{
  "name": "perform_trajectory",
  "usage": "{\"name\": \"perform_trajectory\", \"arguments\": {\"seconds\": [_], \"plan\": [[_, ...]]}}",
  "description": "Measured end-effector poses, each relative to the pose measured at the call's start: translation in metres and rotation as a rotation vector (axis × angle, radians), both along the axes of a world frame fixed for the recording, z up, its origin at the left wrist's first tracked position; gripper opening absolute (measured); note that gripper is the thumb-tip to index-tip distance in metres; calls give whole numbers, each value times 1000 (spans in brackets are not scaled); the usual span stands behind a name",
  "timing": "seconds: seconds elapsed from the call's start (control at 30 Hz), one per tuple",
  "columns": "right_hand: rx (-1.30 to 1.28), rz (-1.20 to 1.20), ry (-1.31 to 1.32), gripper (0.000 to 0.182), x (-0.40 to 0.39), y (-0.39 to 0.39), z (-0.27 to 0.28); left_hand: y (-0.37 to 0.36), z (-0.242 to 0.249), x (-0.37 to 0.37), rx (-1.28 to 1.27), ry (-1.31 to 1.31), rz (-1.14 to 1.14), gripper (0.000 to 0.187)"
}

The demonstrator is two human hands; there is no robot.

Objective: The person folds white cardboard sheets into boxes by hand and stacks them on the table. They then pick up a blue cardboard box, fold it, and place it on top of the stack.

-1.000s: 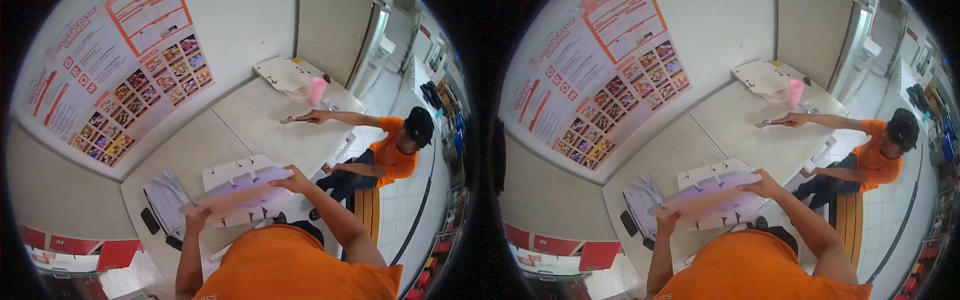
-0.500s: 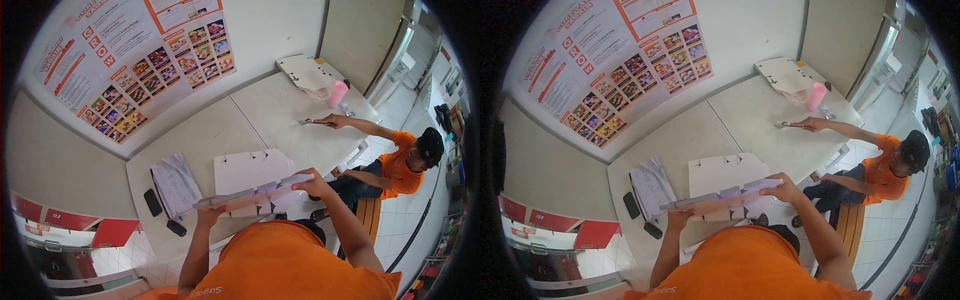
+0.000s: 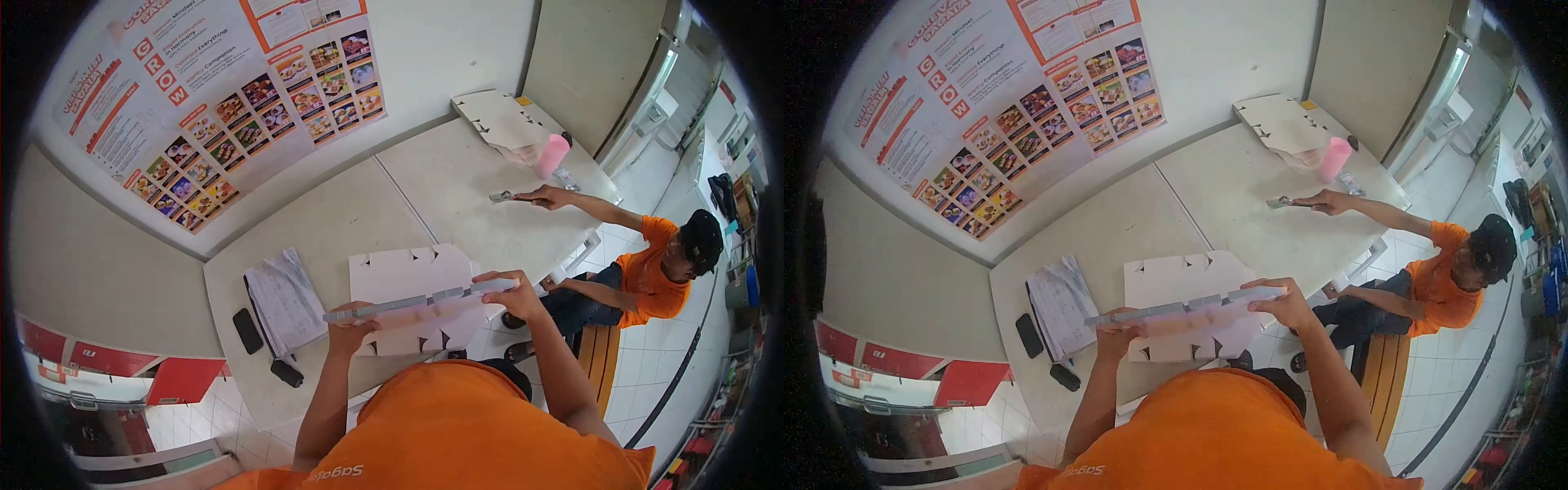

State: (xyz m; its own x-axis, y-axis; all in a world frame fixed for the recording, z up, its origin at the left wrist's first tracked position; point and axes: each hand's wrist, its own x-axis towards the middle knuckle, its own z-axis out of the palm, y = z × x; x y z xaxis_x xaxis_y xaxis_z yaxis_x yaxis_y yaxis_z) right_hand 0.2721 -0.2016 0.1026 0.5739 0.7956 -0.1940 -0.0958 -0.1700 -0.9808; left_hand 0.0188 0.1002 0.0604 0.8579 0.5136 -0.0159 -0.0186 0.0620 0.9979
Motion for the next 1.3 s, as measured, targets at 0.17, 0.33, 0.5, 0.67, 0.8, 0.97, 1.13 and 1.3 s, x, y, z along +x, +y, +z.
{"name": "perform_trajectory", "arguments": {"seconds": [0.17, 0.33, 0.5, 0.67, 0.8, 0.97, 1.13, 1.3], "plan": [[422, -133, -319, 106, -6, 9, 39, 2, 30, 2, 30, 110, -1, 29], [132, 32, -1153, 107, -45, 45, 174, 8, -12, -1, 26, 70, 48, 42], [-106, 365, -1351, 68, -74, 111, 150, 6, -12, 3, 24, 25, 76, 39], [-241, 482, -1237, 21, -76, 117, 113, 8, 7, -5, 669, 110, 103, 49], [-270, 463, -1231, 14, -82, 115, 115, 9, 24, -7, 157, -16, 75, 43], [-294, 419, -1094, 30, -85, 118, 122, 7, 50, -4, 172, 89, -32, 35], [-462, 503, -1071, 44, -86, 118, 132, 9, 55, 5, 276, 14, -207, 40], [-404, 496, -1421, 42, -88, 119, 119, 17, 52, 2, 553, 20, -251, 47]]}}
